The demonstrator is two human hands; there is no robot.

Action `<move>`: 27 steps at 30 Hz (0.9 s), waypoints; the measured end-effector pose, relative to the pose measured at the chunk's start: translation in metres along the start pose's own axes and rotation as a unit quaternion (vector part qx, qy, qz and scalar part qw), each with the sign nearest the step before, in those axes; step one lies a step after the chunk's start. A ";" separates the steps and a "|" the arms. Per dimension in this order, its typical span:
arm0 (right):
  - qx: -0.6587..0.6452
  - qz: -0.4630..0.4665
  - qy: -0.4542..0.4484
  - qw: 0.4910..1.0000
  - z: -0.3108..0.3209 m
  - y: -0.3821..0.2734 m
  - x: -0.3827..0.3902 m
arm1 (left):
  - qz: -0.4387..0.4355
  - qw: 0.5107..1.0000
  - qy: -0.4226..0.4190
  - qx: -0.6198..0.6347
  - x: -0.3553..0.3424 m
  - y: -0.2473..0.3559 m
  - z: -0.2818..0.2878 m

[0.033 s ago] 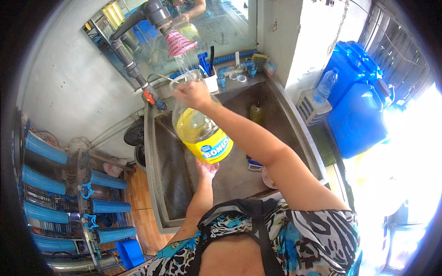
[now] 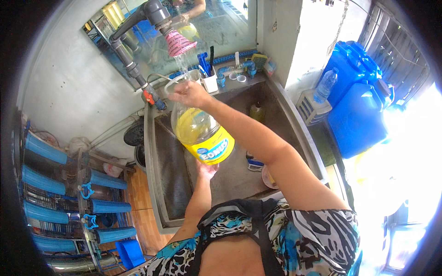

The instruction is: The person fills several large plastic bottles with water from a sink faucet, then places them on a nearby counter. The person also wipes the counter with a cloth.

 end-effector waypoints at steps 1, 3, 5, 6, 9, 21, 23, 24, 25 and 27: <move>-0.106 0.028 -0.036 0.993 0.000 -0.002 -0.005 | 0.108 0.994 -0.019 -0.017 0.006 -0.003 0.003; -0.118 -0.011 -0.020 0.993 0.011 0.006 -0.015 | 0.122 0.991 0.038 0.024 0.013 0.000 0.003; 0.080 -0.146 0.108 0.980 0.035 0.021 -0.019 | 0.035 0.992 0.012 0.120 0.024 0.007 -0.010; 0.160 -0.174 0.174 0.956 0.040 0.022 -0.017 | 0.026 0.982 -0.185 0.038 0.038 0.006 -0.034; 0.236 -0.036 0.123 0.963 0.039 0.008 -0.023 | 0.000 0.998 -0.001 0.063 0.034 0.002 -0.038; -0.136 -0.066 -0.028 0.988 0.030 -0.003 -0.026 | -0.009 0.993 -0.073 0.087 0.039 0.009 -0.032; -0.025 -0.078 0.008 0.997 0.035 -0.004 -0.026 | 0.049 0.983 -0.134 0.113 0.040 0.009 -0.041; 0.035 -0.116 0.073 0.990 0.040 -0.001 -0.024 | 0.042 0.975 -0.179 0.123 0.041 0.014 -0.047; 0.094 -0.132 0.162 0.973 0.048 0.000 -0.020 | 0.028 0.986 -0.123 0.105 0.041 0.015 -0.044; 0.143 -0.112 0.167 0.969 0.044 -0.002 -0.020 | -0.010 0.995 -0.021 0.094 0.042 0.018 -0.040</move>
Point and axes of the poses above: each hand's wrist, its own x-axis away from the middle knuckle, its own z-axis out of the back of the hand, y = z × x, the point moved 5 cm from there along -x, towards the middle knuckle, and after that the axes turned 2 degrees about z, right-handed, at the moved point
